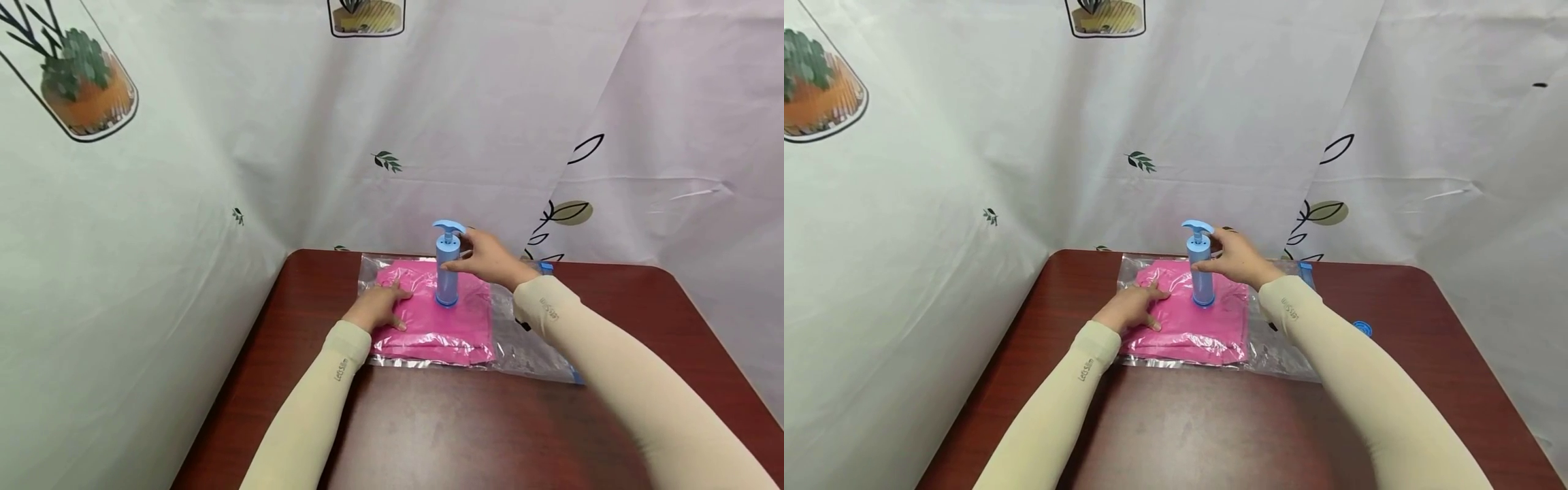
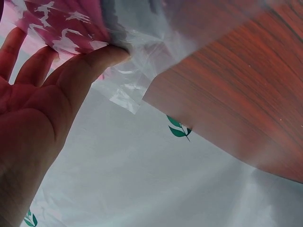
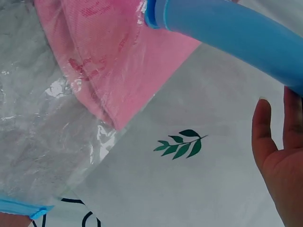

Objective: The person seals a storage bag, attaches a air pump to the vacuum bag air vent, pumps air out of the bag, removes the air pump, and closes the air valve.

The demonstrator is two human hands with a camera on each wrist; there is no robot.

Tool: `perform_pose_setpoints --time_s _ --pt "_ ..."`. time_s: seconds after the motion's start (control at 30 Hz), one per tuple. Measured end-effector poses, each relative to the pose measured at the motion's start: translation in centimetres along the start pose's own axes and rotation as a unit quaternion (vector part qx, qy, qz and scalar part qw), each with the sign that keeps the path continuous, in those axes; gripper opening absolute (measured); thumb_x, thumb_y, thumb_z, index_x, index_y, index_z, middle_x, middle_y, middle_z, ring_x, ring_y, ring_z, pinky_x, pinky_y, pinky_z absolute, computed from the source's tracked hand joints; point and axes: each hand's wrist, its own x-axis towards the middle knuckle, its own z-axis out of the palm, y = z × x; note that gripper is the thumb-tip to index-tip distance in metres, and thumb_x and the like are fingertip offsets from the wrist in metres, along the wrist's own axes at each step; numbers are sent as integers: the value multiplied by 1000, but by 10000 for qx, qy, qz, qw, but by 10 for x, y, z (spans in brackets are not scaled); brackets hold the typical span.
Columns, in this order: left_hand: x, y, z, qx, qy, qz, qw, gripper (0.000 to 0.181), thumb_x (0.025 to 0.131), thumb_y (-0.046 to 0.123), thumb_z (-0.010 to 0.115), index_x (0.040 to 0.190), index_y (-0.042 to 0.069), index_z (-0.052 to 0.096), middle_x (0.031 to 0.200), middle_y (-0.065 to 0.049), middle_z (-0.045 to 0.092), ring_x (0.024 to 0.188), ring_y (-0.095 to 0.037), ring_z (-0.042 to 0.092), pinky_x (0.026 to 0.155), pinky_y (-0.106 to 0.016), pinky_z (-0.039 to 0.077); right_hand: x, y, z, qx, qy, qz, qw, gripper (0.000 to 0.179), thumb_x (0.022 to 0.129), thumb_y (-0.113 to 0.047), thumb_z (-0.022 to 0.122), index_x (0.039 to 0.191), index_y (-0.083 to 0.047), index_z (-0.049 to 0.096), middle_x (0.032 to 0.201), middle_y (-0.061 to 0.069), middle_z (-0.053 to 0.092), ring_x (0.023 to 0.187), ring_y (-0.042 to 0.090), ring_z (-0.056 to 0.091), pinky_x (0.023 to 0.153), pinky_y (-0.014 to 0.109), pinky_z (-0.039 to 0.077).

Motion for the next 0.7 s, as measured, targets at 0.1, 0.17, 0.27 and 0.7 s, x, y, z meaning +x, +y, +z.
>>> perform_pose_setpoints --time_s 0.1,0.17,0.27,0.7 --pt "-5 2 -3 39 46 -6 10000 88 81 35 103 161 32 66 187 -11 34 168 -47 44 137 -63 40 0 0 0 -105 1 71 9999 69 103 -23 86 158 3 56 149 29 69 141 49 69 119 63 59" --pt "-2 -3 0 36 59 28 10000 89 81 38 103 161 33 66 187 -10 34 168 -47 43 138 -63 39 -1 -1 -2 -221 -62 110 9997 75 104 -26 85 164 5 51 152 31 68 143 50 68 120 63 58" --pt "2 -7 4 121 12 53 9999 90 82 39 103 163 33 64 188 -9 32 168 -46 43 138 -62 40 -3 0 -6 -445 -127 144 9988 87 106 -30 83 171 7 39 155 32 66 145 50 66 123 64 56" --pt "-15 19 -14 -53 -87 -135 9999 86 85 31 101 163 30 64 186 -14 34 166 -51 44 135 -63 43 -8 9 3 -923 719 -82 9931 46 104 -34 85 131 -2 66 122 23 80 114 39 79 102 58 66"
